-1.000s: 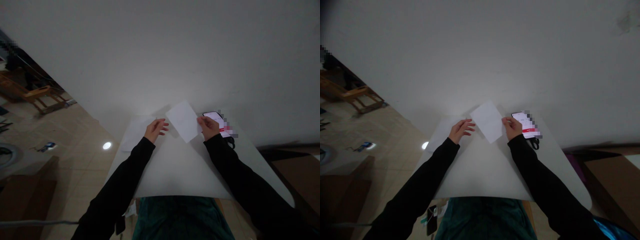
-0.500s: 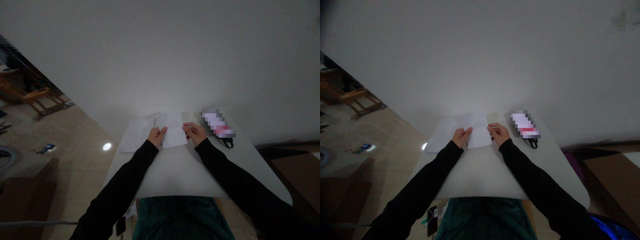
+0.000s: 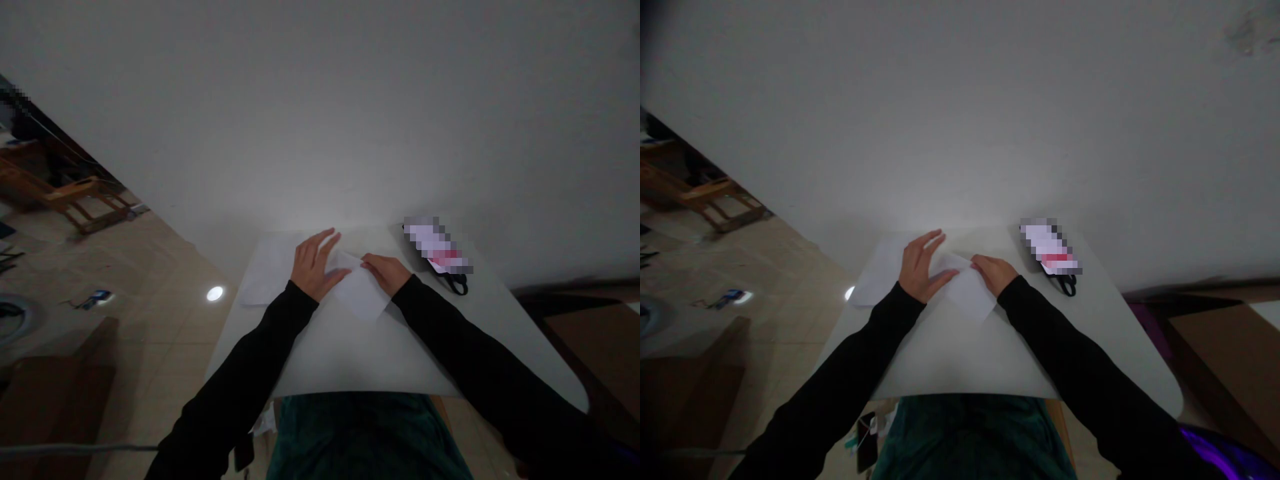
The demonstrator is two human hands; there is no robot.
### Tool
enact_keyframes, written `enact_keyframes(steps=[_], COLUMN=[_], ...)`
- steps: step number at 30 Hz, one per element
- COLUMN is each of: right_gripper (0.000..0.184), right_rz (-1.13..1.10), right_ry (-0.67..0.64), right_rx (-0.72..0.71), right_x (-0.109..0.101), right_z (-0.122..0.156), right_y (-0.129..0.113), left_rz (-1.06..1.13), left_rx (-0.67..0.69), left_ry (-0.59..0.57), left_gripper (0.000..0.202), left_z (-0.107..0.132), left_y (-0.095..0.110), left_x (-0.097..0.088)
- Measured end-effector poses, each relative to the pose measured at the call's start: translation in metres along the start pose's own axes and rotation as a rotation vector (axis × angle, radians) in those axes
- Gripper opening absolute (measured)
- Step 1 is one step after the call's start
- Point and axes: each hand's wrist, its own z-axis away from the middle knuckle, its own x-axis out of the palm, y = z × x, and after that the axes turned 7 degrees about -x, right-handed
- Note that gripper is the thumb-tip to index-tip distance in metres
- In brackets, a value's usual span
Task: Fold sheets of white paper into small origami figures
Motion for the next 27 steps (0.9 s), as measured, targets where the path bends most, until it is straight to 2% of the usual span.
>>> enact_keyframes(steps=[2,4,7,11,14,17,19,21,24,27], right_gripper=[0.024,0.023,0.024,0.032,0.032,0.031,0.031,0.031,0.03,0.03], right_rz=[0.147,0.248,0.276,0.187,0.105,-0.086,-0.266,-0.43,-0.562,-0.591], right_ry=[-0.108,-0.168,-0.159,-0.071,-0.114,-0.117,-0.123,-0.185,-0.241,-0.158], right_rx=[-0.009,-0.009,-0.028,-0.026,-0.018,-0.027,-0.034,-0.019,0.069,0.207], right_x=[0.007,0.014,0.018,0.013,0.01,0.007,0.004,0.0,-0.007,-0.014], right_z=[0.001,0.003,0.006,0.008,0.006,0.003,0.001,0.0,0.002,0.004], right_y=[-0.004,-0.007,-0.009,-0.005,0.002,0.01,0.016,0.022,0.03,0.034], left_rz=[-0.096,-0.154,-0.179,-0.038,0.048,0.115,0.218,0.345,0.467,0.525], left_rx=[0.132,0.162,0.072,-0.103,-0.133,-0.143,-0.225,-0.322,-0.387,-0.518], left_ry=[-0.159,-0.286,-0.408,-0.529,-0.56,-0.575,-0.564,-0.548,-0.543,-0.457], left_gripper=[0.047,0.038,0.036,0.026,0.022,0.024,0.026,0.026,0.022,0.023], left_z=[0.002,0.005,0.009,0.013,0.012,0.008,0.004,0.001,-0.001,-0.001], left_y=[0.007,0.013,0.016,0.005,-0.005,-0.013,-0.017,-0.02,-0.023,-0.024], left_x=[0.003,0.008,0.014,0.017,0.016,0.012,0.009,0.005,0.001,-0.001])
